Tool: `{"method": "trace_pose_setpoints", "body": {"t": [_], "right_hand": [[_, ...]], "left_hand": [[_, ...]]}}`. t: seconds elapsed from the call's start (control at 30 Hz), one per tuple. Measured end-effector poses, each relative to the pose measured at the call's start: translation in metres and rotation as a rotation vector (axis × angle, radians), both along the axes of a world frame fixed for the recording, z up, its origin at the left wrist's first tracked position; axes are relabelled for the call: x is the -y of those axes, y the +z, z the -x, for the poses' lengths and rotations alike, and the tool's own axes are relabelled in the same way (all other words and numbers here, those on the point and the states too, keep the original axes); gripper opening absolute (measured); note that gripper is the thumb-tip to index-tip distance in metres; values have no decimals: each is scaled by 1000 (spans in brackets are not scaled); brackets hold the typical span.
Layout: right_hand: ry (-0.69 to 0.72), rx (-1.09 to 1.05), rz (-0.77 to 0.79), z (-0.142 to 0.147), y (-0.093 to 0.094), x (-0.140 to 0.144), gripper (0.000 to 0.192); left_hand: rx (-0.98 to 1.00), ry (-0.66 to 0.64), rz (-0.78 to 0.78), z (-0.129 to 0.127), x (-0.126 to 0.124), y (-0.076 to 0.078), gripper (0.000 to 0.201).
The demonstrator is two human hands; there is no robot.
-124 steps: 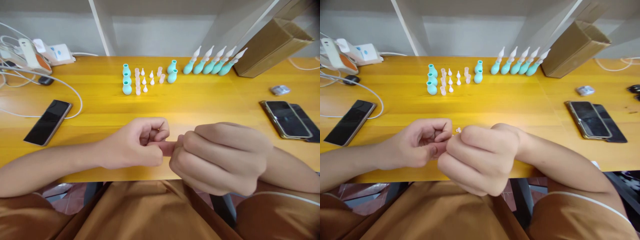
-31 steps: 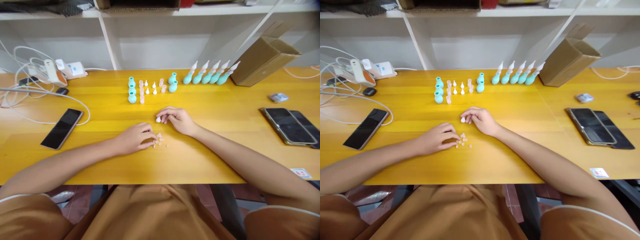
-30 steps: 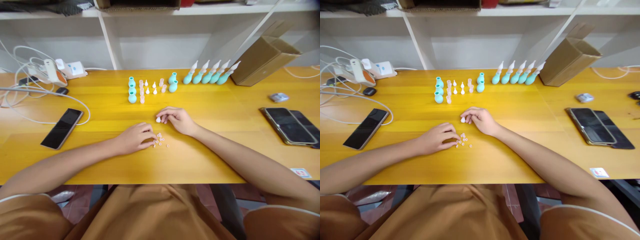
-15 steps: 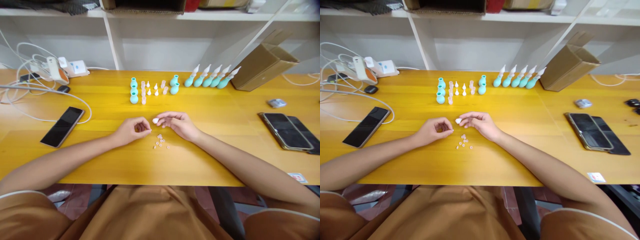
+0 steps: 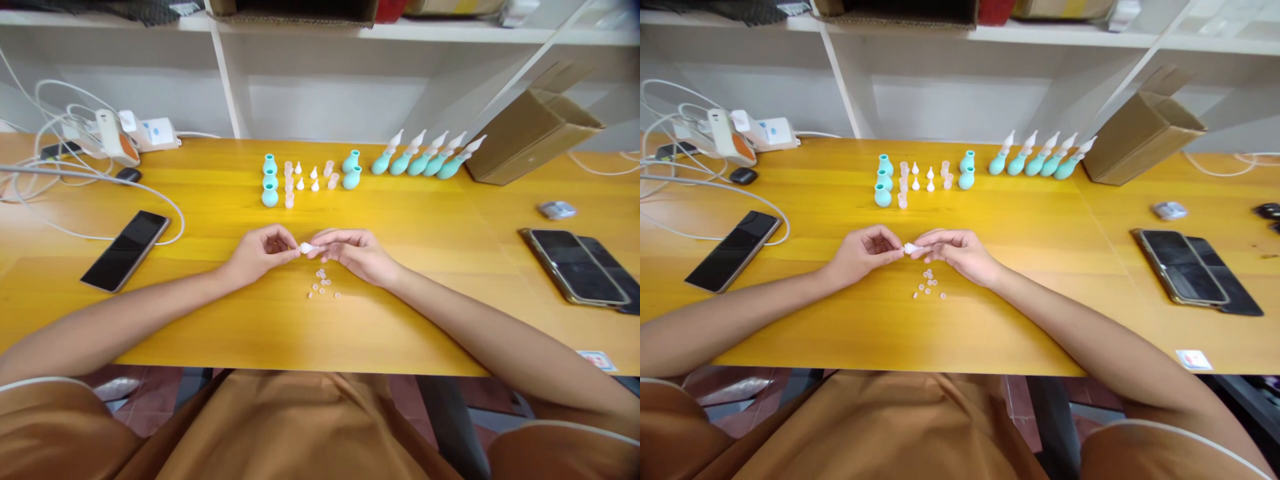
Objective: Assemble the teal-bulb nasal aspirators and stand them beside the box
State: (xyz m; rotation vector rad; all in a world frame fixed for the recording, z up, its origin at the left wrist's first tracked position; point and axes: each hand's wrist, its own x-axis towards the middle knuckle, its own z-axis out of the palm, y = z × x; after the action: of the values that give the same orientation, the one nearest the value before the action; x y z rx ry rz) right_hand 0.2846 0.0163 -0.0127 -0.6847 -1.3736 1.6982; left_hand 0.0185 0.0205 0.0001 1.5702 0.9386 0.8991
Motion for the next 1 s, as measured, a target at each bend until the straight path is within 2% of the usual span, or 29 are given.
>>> {"method": "trace_pose_setpoints", "body": {"t": [0.3, 0.53, 0.77, 1.0], "right_hand": [[55, -10, 14, -1, 0, 0, 27], [96, 1, -10, -2, 1, 1, 25], [111, -6, -16, -1, -1, -1, 24], [91, -24, 2, -2, -2, -2, 23]], "left_hand": [[0, -25, 10, 2, 0, 1, 39], [45, -84, 83, 1, 0, 1, 42], [35, -153, 73, 3, -2, 1, 36], [28, -139, 74, 1, -2, 5, 39]]}}
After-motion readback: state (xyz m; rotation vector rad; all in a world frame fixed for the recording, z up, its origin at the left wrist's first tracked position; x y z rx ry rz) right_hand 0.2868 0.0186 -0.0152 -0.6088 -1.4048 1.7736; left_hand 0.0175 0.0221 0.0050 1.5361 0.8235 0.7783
